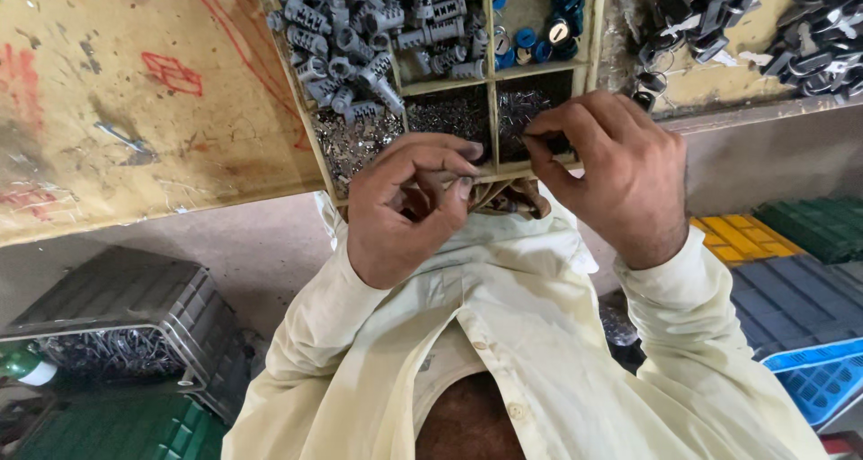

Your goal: The person assembles keychains by hand, picking small metal components from a compartmentalized tray and attaching them to key blanks. They repeatedly insert pins and fasteners, then place the finished keychains into a pile on the table.

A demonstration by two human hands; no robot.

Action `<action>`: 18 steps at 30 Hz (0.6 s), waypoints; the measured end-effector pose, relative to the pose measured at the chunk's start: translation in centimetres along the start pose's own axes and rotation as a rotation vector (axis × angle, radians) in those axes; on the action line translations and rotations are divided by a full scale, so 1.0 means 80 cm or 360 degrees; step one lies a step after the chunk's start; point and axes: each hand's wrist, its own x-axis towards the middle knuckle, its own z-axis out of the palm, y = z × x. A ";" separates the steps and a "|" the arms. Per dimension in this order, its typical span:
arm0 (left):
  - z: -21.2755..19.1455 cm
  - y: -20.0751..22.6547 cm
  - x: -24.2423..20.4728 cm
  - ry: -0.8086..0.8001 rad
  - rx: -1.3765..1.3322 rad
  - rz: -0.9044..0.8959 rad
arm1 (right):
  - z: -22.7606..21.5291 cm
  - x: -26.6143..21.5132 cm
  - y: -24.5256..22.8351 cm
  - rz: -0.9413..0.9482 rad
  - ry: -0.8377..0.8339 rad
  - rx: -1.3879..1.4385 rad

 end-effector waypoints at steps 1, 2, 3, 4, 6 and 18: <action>0.003 0.000 0.003 0.0005 -0.0023 0.0007 | 0.000 0.001 0.000 0.0002 0.0031 0.0035; 0.006 0.001 0.005 0.0009 -0.0046 0.0013 | 0.000 0.002 -0.001 -0.0038 0.0000 -0.0032; 0.008 0.001 0.006 -0.0021 -0.0055 0.0008 | 0.002 0.003 -0.003 -0.0072 -0.0032 -0.0095; 0.009 0.002 0.005 -0.0051 -0.0064 0.0002 | 0.003 0.005 -0.004 -0.0106 -0.0064 -0.0158; 0.009 0.003 0.004 -0.0075 -0.0054 -0.0002 | 0.001 0.008 -0.004 -0.0070 -0.0067 -0.0045; 0.026 -0.015 0.005 -0.0259 -0.0430 -0.0173 | 0.020 -0.033 0.017 0.0403 0.0206 0.0914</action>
